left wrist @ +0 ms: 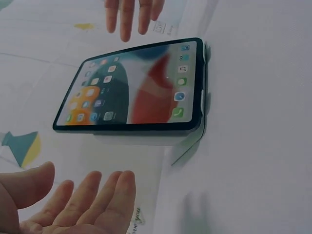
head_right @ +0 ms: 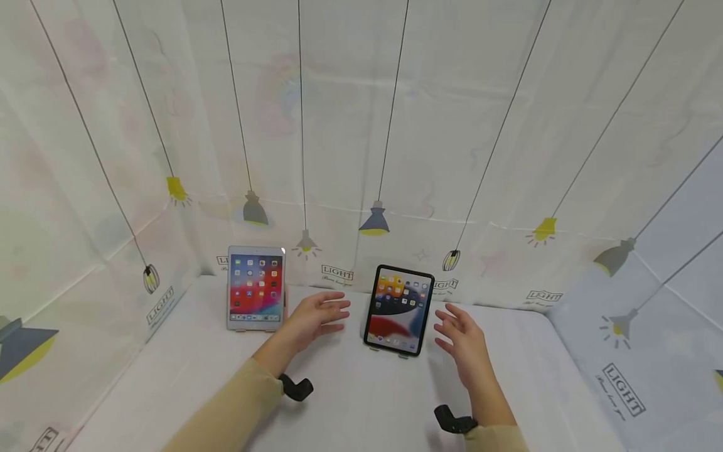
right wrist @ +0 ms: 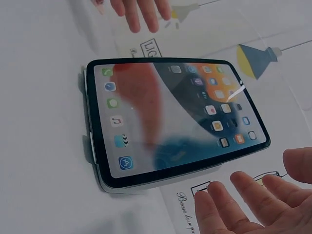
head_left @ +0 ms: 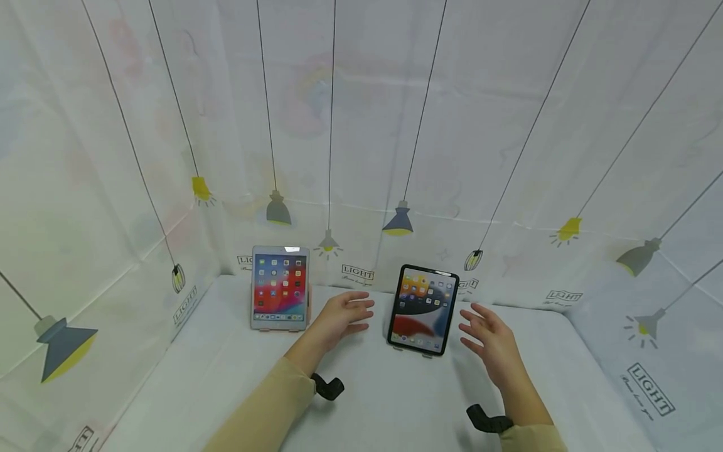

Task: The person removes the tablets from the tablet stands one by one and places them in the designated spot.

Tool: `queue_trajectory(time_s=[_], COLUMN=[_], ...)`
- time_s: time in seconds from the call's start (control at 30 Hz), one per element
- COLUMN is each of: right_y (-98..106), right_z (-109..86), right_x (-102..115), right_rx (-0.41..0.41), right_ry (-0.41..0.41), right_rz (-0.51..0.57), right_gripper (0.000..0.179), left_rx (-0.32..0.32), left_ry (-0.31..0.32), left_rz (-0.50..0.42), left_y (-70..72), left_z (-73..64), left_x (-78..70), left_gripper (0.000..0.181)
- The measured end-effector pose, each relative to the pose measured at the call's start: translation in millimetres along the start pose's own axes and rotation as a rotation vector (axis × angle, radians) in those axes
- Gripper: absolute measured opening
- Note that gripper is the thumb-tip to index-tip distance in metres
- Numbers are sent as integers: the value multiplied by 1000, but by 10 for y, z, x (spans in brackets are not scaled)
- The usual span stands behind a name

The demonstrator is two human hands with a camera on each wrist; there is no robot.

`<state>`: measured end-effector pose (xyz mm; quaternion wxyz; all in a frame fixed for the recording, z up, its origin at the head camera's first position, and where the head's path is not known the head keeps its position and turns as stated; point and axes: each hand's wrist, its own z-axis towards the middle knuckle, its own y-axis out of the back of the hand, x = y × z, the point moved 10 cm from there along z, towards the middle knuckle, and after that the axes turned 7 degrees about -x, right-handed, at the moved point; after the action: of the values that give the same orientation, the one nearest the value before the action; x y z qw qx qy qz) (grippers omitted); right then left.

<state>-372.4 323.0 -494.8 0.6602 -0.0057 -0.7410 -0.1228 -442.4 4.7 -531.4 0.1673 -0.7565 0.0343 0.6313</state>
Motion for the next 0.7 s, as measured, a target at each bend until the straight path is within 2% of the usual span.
queue_trajectory(time_s=[0.3,0.53,0.7], right_y=[0,8,-9], right_z=[83,147,208], right_x=[53,74,100], right_rx=[-13,-23,-33], right_ry=[1,6,9], right_rz=[15,-2,-16], right_gripper=[58,57,56], left_rx=[-18,12,6], left_ry=[-3,-13,-17], left_rz=[0,27,46], left_y=[-51,-142,-166], left_z=[95,174,205], left_x=[-97,-194,-305], left_gripper=[48,49,49])
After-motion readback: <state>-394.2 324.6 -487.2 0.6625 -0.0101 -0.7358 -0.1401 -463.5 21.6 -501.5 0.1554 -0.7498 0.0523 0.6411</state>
